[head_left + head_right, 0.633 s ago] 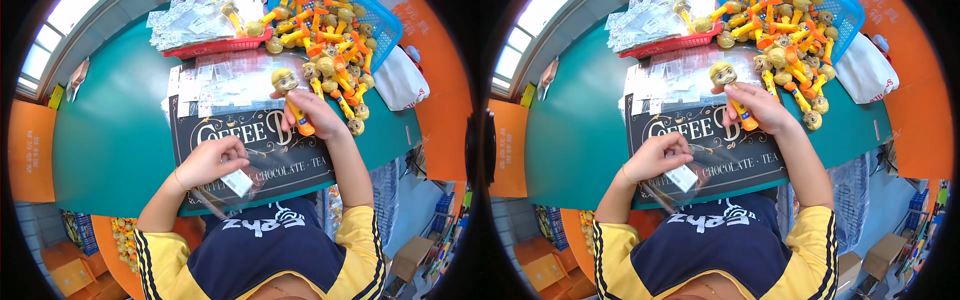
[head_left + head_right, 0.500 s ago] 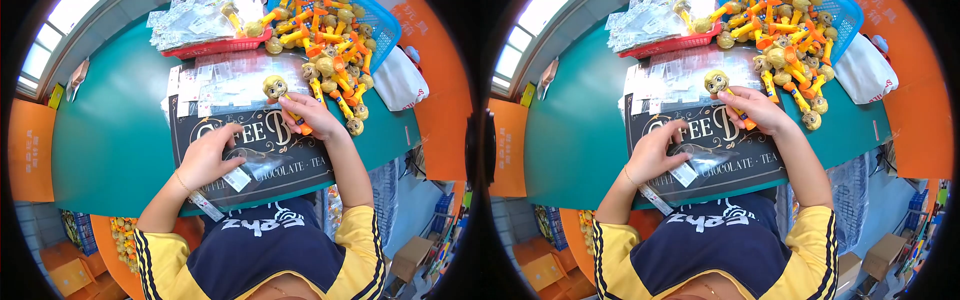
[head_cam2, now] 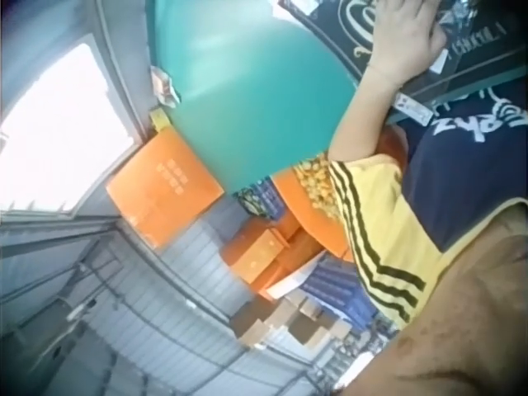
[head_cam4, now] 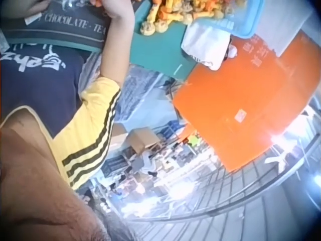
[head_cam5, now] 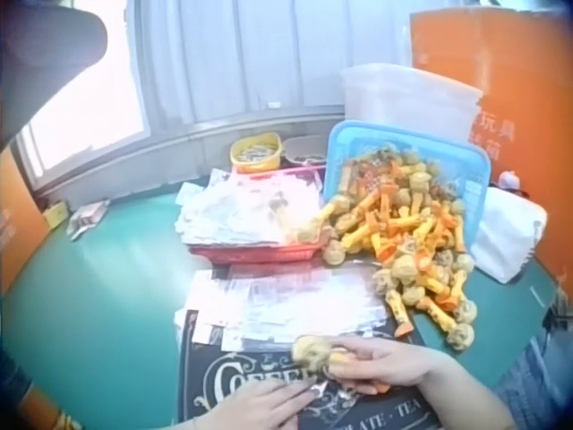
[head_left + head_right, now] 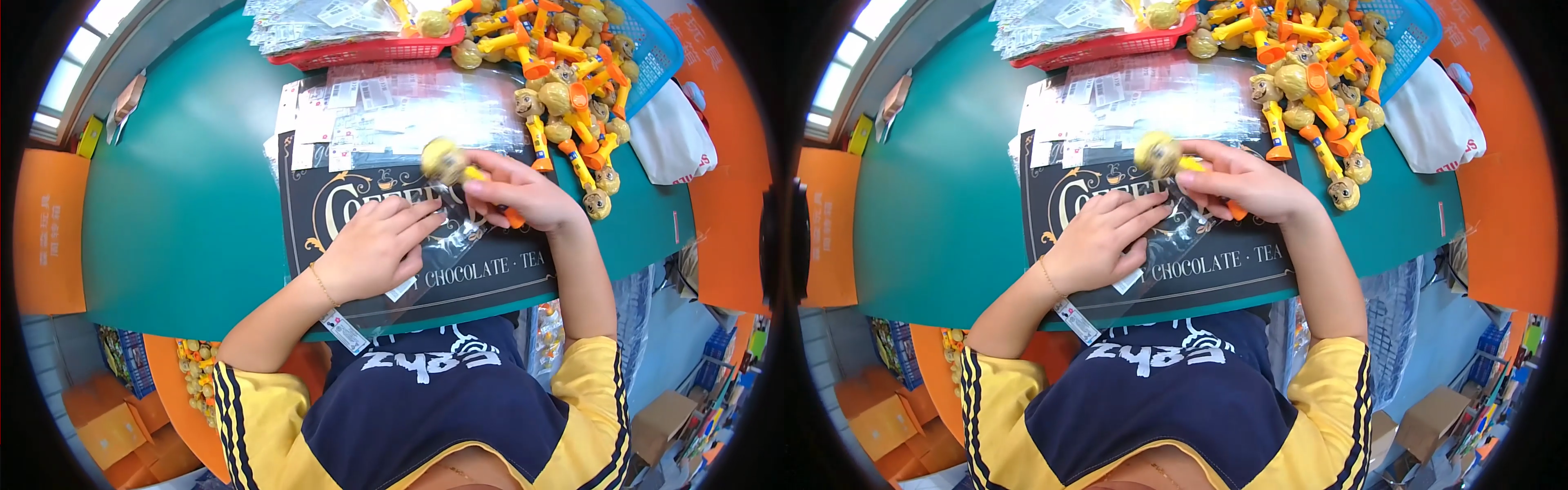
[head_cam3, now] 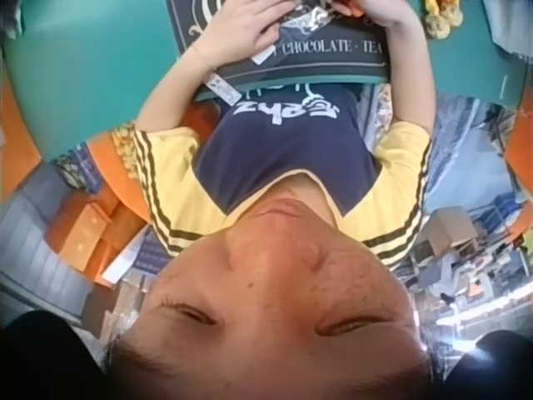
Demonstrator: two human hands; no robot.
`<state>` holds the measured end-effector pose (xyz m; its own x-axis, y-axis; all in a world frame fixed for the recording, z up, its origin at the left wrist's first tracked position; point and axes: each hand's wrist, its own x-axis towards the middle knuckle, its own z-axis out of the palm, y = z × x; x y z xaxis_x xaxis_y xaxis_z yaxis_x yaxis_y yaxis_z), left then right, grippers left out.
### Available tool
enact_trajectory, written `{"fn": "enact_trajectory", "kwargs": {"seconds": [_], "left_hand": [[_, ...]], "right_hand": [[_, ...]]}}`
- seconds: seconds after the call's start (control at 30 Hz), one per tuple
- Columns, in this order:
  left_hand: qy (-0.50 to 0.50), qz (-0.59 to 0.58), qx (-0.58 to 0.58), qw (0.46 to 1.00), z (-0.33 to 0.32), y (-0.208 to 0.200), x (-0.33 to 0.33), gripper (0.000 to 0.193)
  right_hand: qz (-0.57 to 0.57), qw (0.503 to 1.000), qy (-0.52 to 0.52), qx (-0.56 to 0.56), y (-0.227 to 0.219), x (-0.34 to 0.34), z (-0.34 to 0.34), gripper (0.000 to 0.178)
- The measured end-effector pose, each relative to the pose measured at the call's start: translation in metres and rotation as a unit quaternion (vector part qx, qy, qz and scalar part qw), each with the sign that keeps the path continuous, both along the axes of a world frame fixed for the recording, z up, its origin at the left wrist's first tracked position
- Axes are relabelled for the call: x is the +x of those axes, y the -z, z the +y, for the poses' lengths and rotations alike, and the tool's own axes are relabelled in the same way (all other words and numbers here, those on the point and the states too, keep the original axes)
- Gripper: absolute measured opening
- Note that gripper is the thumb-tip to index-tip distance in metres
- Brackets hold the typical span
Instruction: Picking up small plastic toy components and placing them into clear plastic bags.
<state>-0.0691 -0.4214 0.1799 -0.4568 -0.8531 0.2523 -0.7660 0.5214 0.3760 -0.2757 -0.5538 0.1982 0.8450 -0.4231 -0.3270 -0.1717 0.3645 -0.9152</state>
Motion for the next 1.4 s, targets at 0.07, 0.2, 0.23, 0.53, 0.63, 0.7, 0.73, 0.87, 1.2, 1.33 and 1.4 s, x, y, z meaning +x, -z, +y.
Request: {"fn": "enact_trajectory", "kwargs": {"seconds": [0.07, 0.2, 0.23, 0.53, 0.63, 0.7, 0.73, 0.87, 1.2, 1.33, 1.4], "left_hand": [[-0.022, 0.025, 0.031, 0.999, -0.004, -0.002, -0.002, 0.037], [-0.060, 0.050, 0.059, 0.995, -0.010, 0.012, 0.001, 0.031], [-0.062, 0.051, 0.060, 0.995, -0.010, 0.010, -0.003, 0.031], [-0.026, 0.016, -0.003, 1.000, -0.010, 0.002, -0.004, 0.019], [-0.041, 0.020, 0.013, 0.999, -0.008, 0.001, -0.007, 0.018], [-0.049, 0.030, 0.004, 0.998, -0.008, 0.002, -0.006, 0.017], [-0.034, 0.042, -0.007, 0.999, -0.009, 0.004, -0.005, 0.014], [-0.022, 0.096, -0.017, 0.995, -0.008, 0.002, -0.006, 0.010], [-0.006, 0.197, 0.038, 0.980, 0.001, -0.005, -0.006, 0.015], [-0.009, 0.219, 0.043, 0.975, 0.003, 0.000, -0.005, 0.018], [-0.008, 0.204, 0.044, 0.978, 0.002, 0.000, -0.001, 0.024]], "right_hand": [[0.039, 0.999, -0.032, 0.004, 0.007, 0.000, -0.004, 0.033], [0.027, 0.996, -0.018, 0.079, 0.011, 0.006, -0.003, 0.030], [0.029, 0.996, -0.020, 0.080, 0.013, 0.006, -0.003, 0.030], [0.029, 0.997, -0.018, 0.072, 0.017, 0.008, -0.001, 0.031], [0.036, 0.997, -0.015, 0.061, 0.015, 0.008, 0.000, 0.031], [0.034, 0.997, -0.004, 0.075, 0.015, 0.008, 0.002, 0.030], [0.033, 0.996, 0.000, 0.083, 0.014, 0.008, 0.002, 0.032], [0.070, 0.996, -0.040, -0.037, 0.003, -0.003, -0.006, 0.037], [0.085, 0.740, -0.067, -0.663, -0.029, -0.015, 0.005, 0.036], [0.045, 0.699, -0.081, -0.709, -0.035, -0.007, 0.015, 0.036], [0.018, 0.717, -0.091, -0.691, -0.030, -0.008, 0.009, 0.037]]}}
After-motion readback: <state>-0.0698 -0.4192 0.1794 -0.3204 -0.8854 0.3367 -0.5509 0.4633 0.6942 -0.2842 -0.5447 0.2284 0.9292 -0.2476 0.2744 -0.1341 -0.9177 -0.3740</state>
